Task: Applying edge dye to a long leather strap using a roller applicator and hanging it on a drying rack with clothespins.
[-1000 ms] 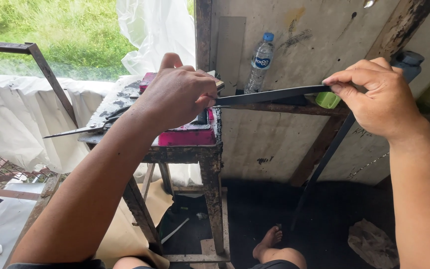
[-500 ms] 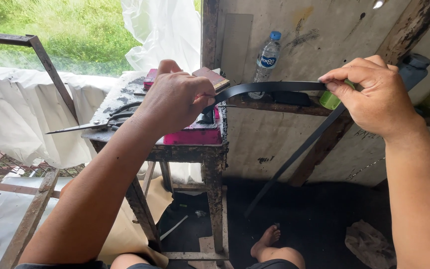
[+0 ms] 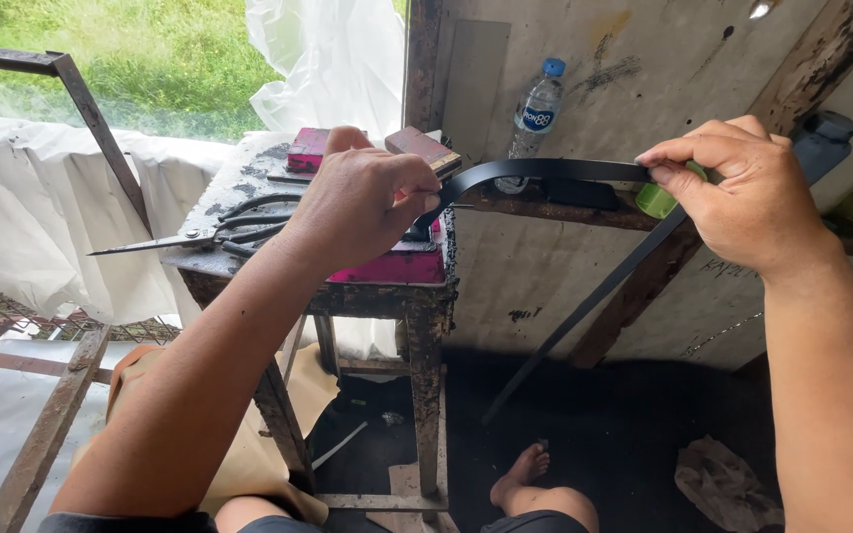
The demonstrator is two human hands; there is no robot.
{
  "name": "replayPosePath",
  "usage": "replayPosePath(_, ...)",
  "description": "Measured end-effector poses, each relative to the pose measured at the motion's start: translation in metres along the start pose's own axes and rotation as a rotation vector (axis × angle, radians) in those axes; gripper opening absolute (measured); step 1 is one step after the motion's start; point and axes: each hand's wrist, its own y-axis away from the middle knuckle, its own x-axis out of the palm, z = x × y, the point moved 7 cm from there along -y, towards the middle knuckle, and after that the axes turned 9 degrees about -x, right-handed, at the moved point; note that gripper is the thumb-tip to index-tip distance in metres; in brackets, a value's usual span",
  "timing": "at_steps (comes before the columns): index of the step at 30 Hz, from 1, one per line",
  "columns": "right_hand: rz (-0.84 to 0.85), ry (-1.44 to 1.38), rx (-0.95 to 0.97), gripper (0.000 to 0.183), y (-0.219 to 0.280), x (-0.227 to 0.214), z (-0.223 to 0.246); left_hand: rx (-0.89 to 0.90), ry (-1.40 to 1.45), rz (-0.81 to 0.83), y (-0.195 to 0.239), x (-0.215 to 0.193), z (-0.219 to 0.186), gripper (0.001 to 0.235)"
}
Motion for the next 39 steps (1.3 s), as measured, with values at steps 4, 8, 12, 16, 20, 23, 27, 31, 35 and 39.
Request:
replayPosePath(4, -0.018, -0.016, 0.022, 0.011, 0.003, 0.002, -0.006, -0.011, 0.015, 0.010, -0.004, 0.009, 0.004, 0.007)
replayPosePath(8, -0.013, -0.044, 0.071, 0.011, 0.006, 0.001, -0.012, -0.031, 0.017, 0.034, -0.007, 0.012, -0.002, 0.010)
replayPosePath(12, -0.012, -0.132, 0.181, 0.014, 0.005, -0.006, -0.004, -0.007, 0.064, -0.002, -0.008, 0.005, -0.013, 0.009)
replayPosePath(16, 0.013, -0.174, 0.226, 0.015, 0.006, -0.010, -0.002, 0.026, 0.117, 0.005, -0.005, -0.002, -0.021, 0.009)
replayPosePath(20, 0.035, -0.332, 0.385, 0.016, 0.011, -0.007, -0.011, -0.098, 0.186, 0.084, -0.003, 0.000, -0.018, 0.013)
replayPosePath(23, 0.047, -0.420, 0.476, 0.018, 0.015, -0.006, -0.013, -0.187, 0.226, 0.141, -0.001, -0.001, -0.017, 0.016)
replayPosePath(27, 0.049, -0.530, 0.512, 0.021, 0.022, 0.000, -0.023, -0.301, 0.299, 0.198, 0.003, -0.010, -0.021, 0.015)
replayPosePath(31, -0.137, -0.645, 0.419, 0.019, 0.033, 0.009, -0.038, -0.163, 0.405, 0.153, 0.007, -0.018, -0.029, 0.014)
replayPosePath(35, -0.126, -0.617, 0.430, 0.020, 0.027, 0.015, -0.031, -0.152, 0.351, 0.155, 0.006, -0.024, -0.031, 0.018)
replayPosePath(39, -0.147, -0.611, 0.423, 0.018, 0.024, 0.024, -0.026, -0.143, 0.235, 0.153, 0.006, -0.030, -0.030, 0.019)
